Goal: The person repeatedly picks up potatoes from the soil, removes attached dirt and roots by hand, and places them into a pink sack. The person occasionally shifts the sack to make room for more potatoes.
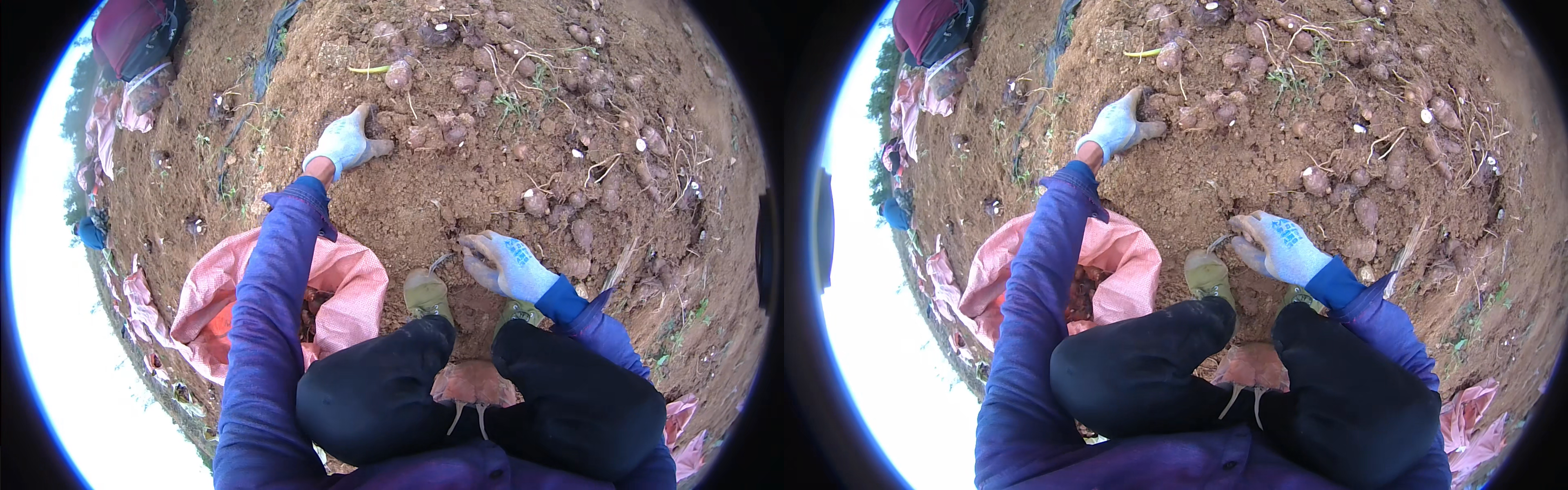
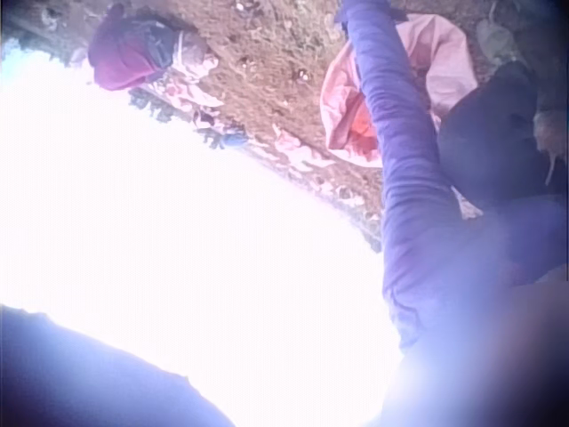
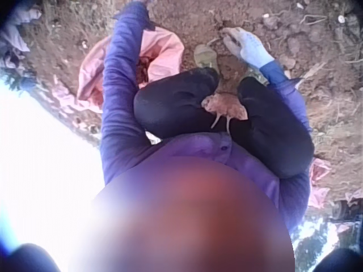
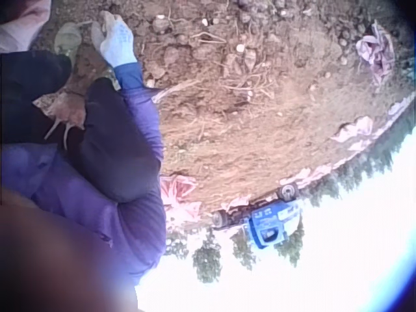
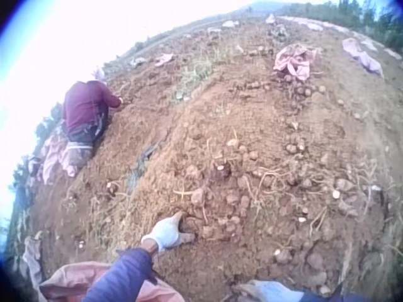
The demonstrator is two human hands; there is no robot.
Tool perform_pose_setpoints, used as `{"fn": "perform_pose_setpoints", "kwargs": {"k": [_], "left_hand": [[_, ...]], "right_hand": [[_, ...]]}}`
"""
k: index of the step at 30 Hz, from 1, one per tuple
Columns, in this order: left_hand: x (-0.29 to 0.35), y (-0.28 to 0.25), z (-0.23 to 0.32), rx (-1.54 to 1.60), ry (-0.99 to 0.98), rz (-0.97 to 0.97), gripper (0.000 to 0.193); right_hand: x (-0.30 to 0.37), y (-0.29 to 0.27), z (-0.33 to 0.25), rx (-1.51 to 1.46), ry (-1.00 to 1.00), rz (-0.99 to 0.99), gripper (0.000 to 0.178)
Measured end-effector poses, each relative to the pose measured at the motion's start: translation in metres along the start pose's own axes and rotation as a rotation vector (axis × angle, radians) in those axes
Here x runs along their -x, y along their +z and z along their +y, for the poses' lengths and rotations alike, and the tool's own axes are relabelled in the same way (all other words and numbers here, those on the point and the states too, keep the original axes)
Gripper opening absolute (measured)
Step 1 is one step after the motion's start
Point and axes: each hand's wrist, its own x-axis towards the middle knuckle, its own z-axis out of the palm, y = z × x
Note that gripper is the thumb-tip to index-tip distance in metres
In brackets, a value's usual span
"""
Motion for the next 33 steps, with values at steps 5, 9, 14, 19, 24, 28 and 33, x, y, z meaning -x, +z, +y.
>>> {"fn": "perform_pose_setpoints", "kwargs": {"k": [5,9,14,19,24,28,33], "left_hand": [[0.011,0.019,0.016,0.132,-0.014,0.165,0.074],[0.07,0.021,0.037,0.494,0.19,0.275,0.065],[0.117,0.049,0.098,0.389,0.406,0.307,0.071],[0.13,0.066,0.122,0.472,0.378,0.161,0.077],[0.132,0.076,0.12,1.199,0.174,-0.208,0.069],[0.136,0.09,0.118,1.624,-0.012,-0.333,0.052],[0.132,0.092,0.104,1.924,-0.23,-0.448,0.043]], "right_hand": [[0.0,-0.008,0.008,0.01,0.005,0.052,0.042],[-0.022,-0.018,-0.004,-0.212,0.235,0.249,0.055],[-0.06,-0.021,-0.014,-0.186,0.003,0.398,0.096],[-0.05,-0.019,-0.007,-0.214,0.077,0.361,0.078],[-0.038,-0.02,-0.004,-0.442,0.11,0.479,0.026],[-0.04,-0.031,0.002,-0.957,0.247,0.517,0.019],[-0.035,-0.044,0.017,-0.62,0.31,0.44,0.059]]}}
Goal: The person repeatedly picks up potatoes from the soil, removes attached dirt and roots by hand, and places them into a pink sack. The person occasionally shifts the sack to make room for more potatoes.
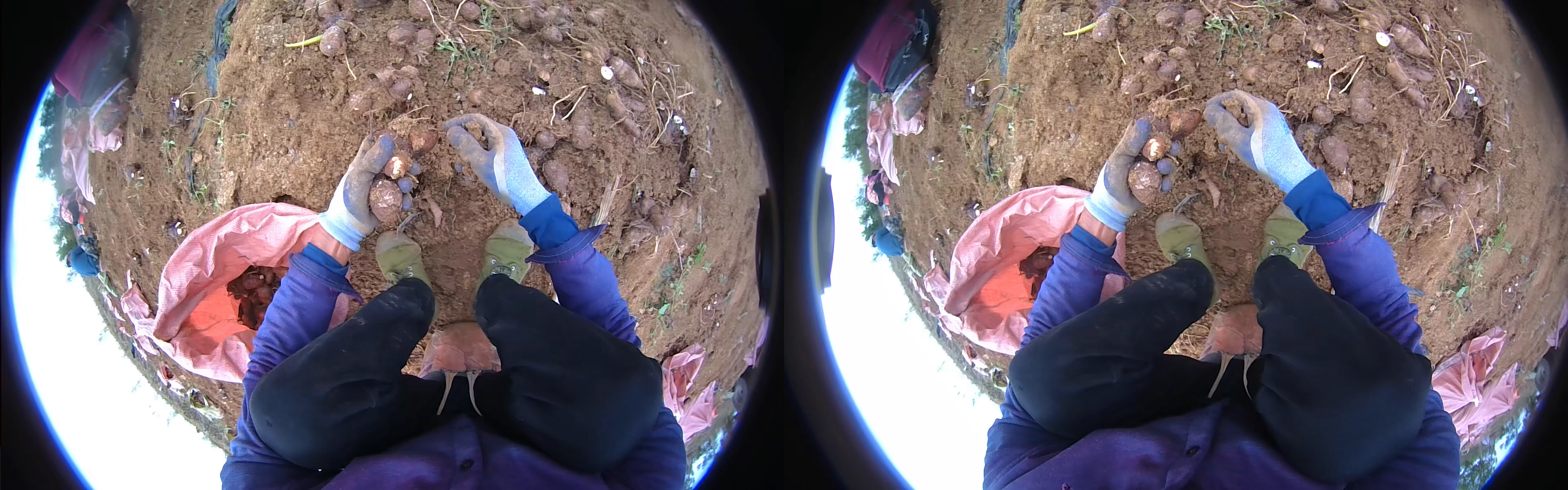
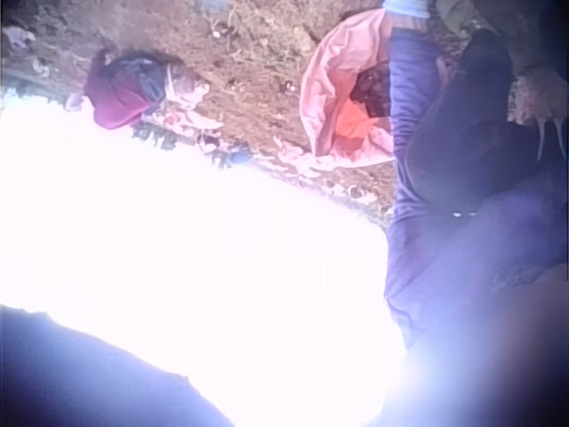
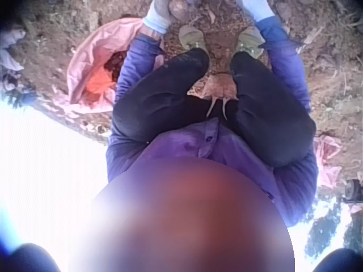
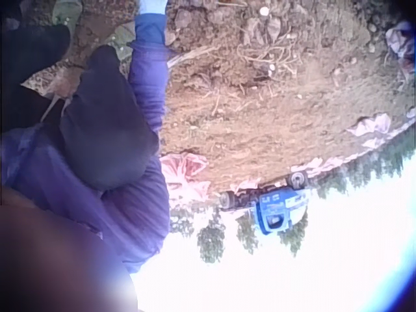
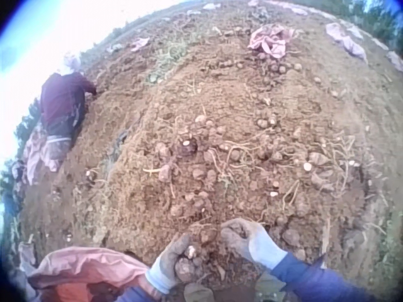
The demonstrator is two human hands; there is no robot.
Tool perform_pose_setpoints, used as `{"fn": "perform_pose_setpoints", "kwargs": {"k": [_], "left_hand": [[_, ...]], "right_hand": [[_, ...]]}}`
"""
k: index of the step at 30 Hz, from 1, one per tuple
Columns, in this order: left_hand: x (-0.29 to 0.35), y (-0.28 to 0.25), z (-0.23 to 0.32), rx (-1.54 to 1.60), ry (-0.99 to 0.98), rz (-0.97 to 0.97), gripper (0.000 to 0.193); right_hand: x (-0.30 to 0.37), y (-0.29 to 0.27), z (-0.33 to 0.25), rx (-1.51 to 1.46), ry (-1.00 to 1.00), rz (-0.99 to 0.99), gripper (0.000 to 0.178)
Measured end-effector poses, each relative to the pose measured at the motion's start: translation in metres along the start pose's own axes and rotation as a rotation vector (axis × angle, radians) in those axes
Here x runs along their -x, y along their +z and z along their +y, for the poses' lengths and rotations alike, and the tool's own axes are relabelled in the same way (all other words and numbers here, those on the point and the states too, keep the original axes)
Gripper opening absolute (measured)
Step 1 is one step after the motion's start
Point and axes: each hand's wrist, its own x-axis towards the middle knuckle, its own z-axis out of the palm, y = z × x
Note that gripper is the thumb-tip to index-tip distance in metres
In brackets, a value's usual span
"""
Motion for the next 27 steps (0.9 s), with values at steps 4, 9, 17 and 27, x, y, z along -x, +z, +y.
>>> {"fn": "perform_pose_setpoints", "kwargs": {"k": [4,9,17,27], "left_hand": [[-0.002,-0.001,0.002,-0.205,0.08,-0.029,0.048],[0.008,0.013,0.003,-0.456,0.026,-0.166,0.06],[0.112,0.001,0.103,-1.254,0.126,0.091,0.06],[0.216,-0.066,0.132,-2.074,-0.013,0.296,0.061]], "right_hand": [[0.002,0.003,0.005,0.63,-0.604,-0.06,0.096],[0.007,0.012,0.004,0.335,-0.22,-0.133,0.036],[0.003,0.015,0.039,0.424,-0.2,-0.065,0.022],[0.002,0.02,0.049,0.95,-0.563,-0.06,0.033]]}}
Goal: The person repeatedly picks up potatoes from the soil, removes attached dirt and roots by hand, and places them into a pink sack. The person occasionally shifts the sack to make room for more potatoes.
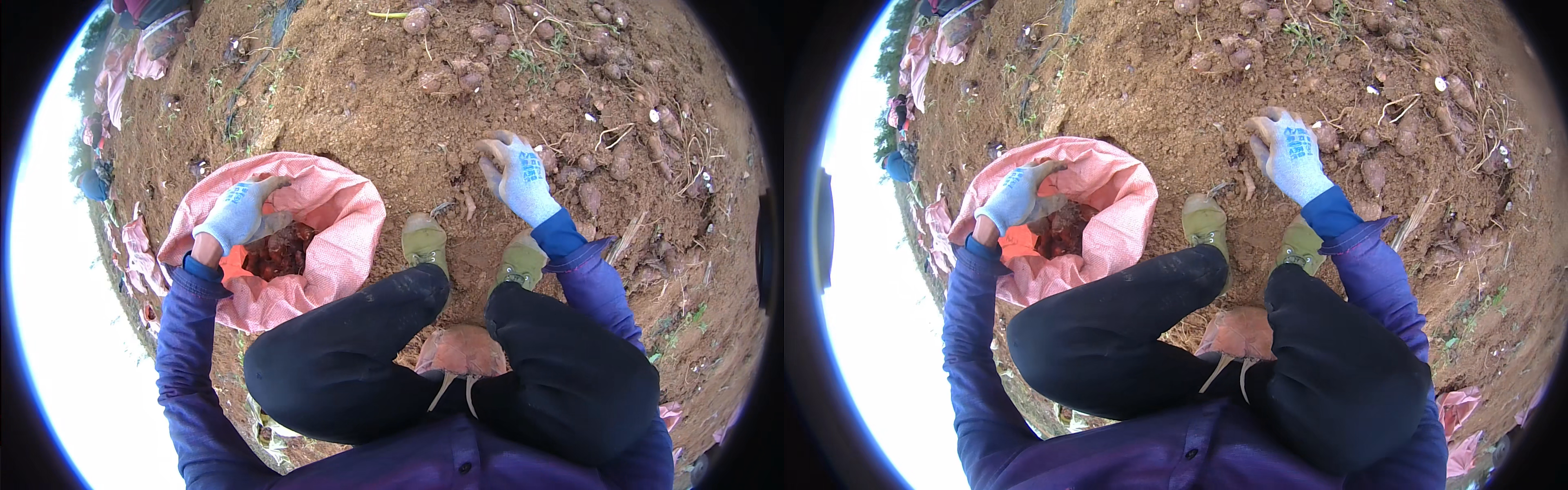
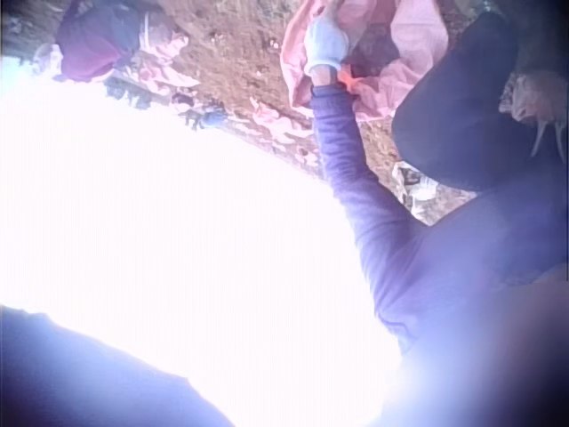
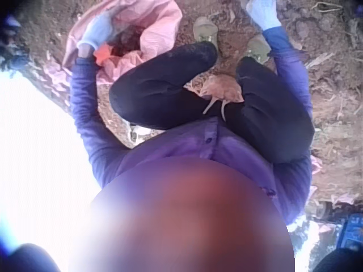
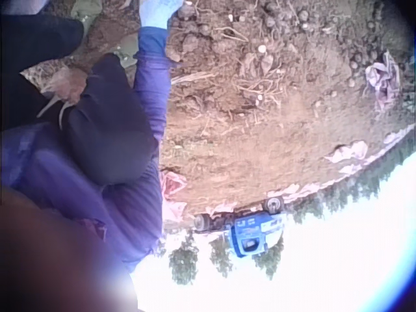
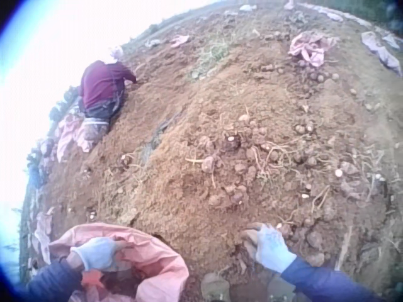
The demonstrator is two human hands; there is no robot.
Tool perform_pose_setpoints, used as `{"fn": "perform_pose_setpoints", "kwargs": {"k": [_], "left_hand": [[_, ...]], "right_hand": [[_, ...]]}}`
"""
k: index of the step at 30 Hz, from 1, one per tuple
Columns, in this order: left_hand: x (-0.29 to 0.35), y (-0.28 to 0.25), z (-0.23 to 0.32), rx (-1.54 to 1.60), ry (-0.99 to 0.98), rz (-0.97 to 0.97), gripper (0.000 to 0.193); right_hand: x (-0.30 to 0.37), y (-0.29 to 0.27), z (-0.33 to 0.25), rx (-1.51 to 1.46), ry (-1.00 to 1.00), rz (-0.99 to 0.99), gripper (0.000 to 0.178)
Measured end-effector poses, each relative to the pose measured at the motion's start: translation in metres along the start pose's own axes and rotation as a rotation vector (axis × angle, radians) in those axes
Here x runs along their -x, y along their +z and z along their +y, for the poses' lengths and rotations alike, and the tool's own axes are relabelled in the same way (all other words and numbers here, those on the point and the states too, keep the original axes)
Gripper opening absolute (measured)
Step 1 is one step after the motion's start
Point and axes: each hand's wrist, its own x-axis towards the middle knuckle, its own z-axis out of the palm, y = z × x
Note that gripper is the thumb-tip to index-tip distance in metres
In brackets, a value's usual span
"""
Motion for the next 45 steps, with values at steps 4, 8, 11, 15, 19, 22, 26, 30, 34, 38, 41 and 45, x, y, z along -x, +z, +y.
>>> {"fn": "perform_pose_setpoints", "kwargs": {"k": [4,8,11,15,19,22,26,30,34,38,41,45], "left_hand": [[-0.046,0.0,0.031,0.221,0.054,0.162,0.057],[-0.111,0.02,0.079,0.558,0.114,0.214,0.062],[-0.155,0.05,0.114,1.068,-0.05,0.159,0.07],[-0.194,0.089,0.155,1.722,-0.176,0.256,0.07],[-0.202,0.111,0.154,1.613,-0.01,0.205,0.037],[-0.2,0.117,0.14,1.371,-0.063,0.249,0.031],[-0.199,0.112,0.133,0.904,0.184,0.552,0.05],[-0.196,0.104,0.143,1.659,0.152,0.106,0.033],[-0.19,0.1,0.132,1.799,-0.079,0.276,0.009],[-0.183,0.096,0.103,1.776,-0.087,0.296,0.011],[-0.178,0.095,0.096,1.711,-0.172,0.271,0.012],[-0.17,0.09,0.101,1.566,-0.134,0.234,0.012]], "right_hand": [[-0.076,0.002,0.031,0.103,-0.036,0.124,0.08],[-0.137,0.013,0.049,0.014,-0.034,0.032,0.08],[-0.124,0.01,0.038,-0.112,0.103,0.08,0.063],[-0.065,0.01,-0.007,-0.062,-0.039,0.335,0.065],[-0.037,0.01,-0.03,-0.208,0.058,0.222,0.068],[-0.039,-0.005,-0.017,-0.697,0.422,0.027,0.052],[-0.041,-0.023,-0.008,-0.918,0.553,-0.06,0.043],[-0.044,-0.021,-0.021,-0.83,0.465,-0.296,0.051],[-0.073,-0.027,-0.019,-0.344,0.061,-0.434,0.057],[-0.141,-0.033,-0.001,-0.122,-0.061,0.074,0.044],[-0.207,-0.014,0.0,0.131,-0.219,0.097,0.051],[-0.274,0.004,-0.01,0.538,-0.234,-0.135,0.034]]}}
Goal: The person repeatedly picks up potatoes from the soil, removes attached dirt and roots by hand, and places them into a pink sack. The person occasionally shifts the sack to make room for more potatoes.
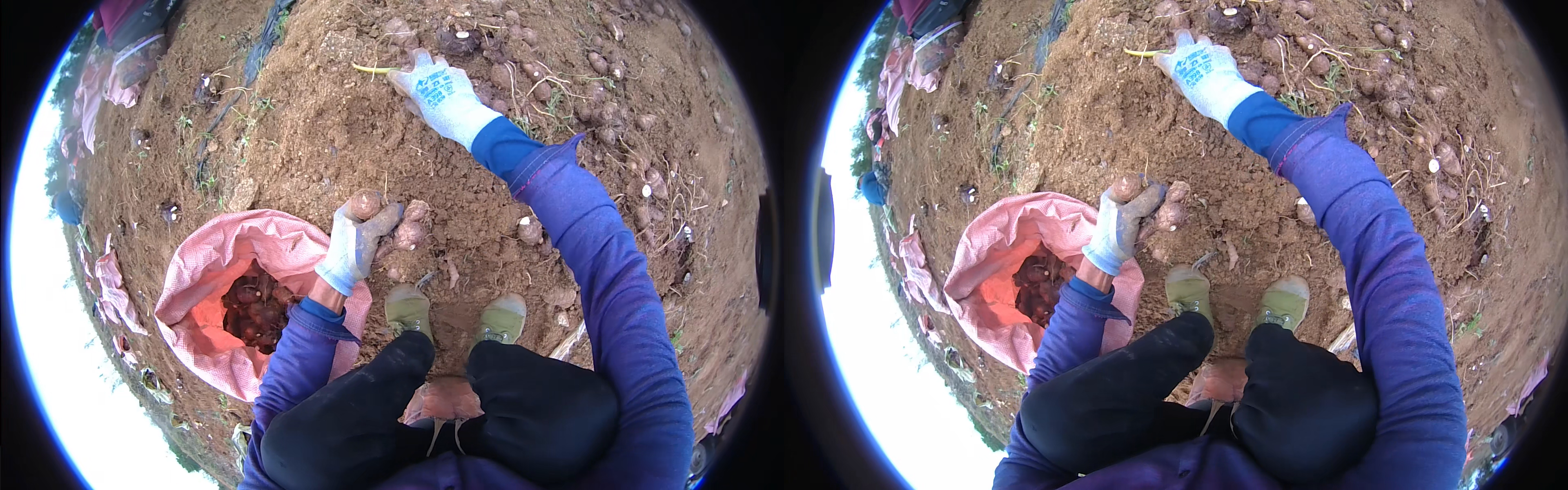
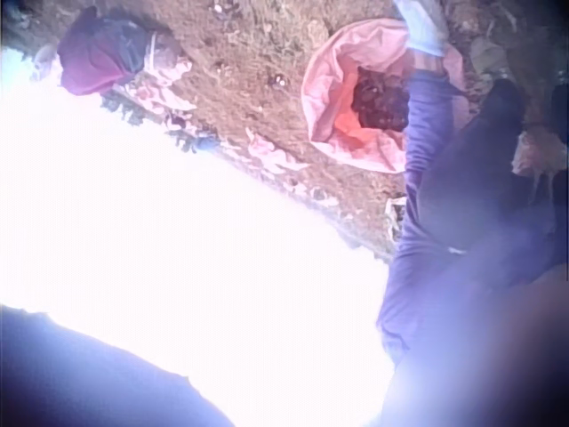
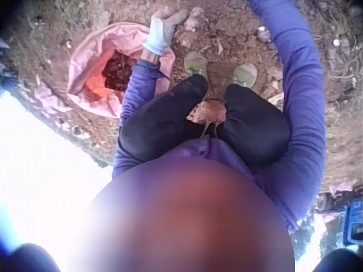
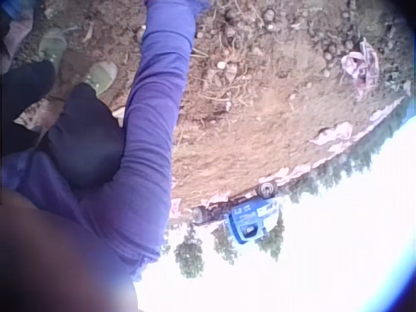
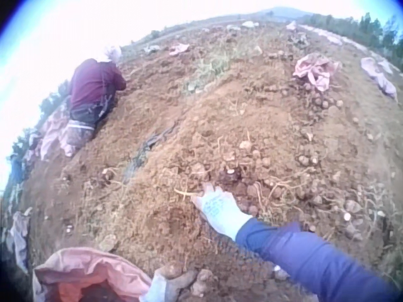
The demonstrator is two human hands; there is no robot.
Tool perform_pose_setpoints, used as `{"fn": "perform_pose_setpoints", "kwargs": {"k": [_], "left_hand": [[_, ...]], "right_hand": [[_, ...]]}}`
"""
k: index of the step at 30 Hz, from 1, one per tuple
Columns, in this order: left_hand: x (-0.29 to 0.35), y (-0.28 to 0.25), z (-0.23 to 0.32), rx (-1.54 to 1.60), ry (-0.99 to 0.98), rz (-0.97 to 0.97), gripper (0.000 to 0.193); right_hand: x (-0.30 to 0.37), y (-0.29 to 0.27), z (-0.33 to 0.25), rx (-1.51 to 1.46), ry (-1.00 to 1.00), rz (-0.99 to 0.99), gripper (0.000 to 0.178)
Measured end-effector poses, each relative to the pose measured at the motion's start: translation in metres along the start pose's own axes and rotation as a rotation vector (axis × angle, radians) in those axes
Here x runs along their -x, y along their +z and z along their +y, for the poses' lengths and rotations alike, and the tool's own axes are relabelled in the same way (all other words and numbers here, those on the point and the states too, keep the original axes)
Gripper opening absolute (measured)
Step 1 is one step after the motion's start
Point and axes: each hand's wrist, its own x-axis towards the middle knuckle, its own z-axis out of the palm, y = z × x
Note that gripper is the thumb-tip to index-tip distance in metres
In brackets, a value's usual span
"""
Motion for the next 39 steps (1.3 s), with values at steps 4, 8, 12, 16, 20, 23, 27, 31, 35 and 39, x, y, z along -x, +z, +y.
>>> {"fn": "perform_pose_setpoints", "kwargs": {"k": [4,8,12,16,20,23,27,31,35,39], "left_hand": [[0.01,-0.008,0.004,0.104,0.019,0.013,0.014],[-0.001,-0.018,0.008,0.366,0.156,-0.145,0.023],[-0.011,-0.015,0.008,0.564,0.086,-0.227,0.031],[-0.014,-0.004,0.008,0.725,0.089,-0.534,0.034],[-0.009,0.002,0.009,0.775,0.113,-0.547,0.036],[-0.009,0.006,0.009,0.792,0.161,-0.614,0.038],[-0.005,0.006,0.003,0.791,0.149,-0.625,0.041],[0.0,0.006,-0.003,0.677,0.098,-0.572,0.038],[0.001,0.015,-0.012,0.67,0.0,-0.54,0.03],[-0.003,0.036,-0.022,0.39,0.144,-0.407,0.029]], "right_hand": [[0.018,-0.026,0.026,-0.822,0.229,0.381,0.041],[0.1,-0.029,0.031,-1.28,0.253,0.581,0.042],[0.138,-0.026,0.032,-0.743,0.561,0.194,0.037],[0.18,-0.044,0.015,-1.637,0.639,0.197,0.044],[0.203,-0.053,-0.024,-2.14,0.483,-0.024,0.055],[0.212,-0.054,-0.051,-1.967,0.391,-0.215,0.05],[0.21,-0.055,-0.072,-1.325,0.478,-0.038,0.035],[0.209,-0.052,-0.071,-1.119,0.234,0.224,0.03],[0.21,-0.025,-0.059,-0.761,0.173,0.254,0.017],[0.207,0.014,-0.048,-0.642,0.28,0.304,0.023]]}}
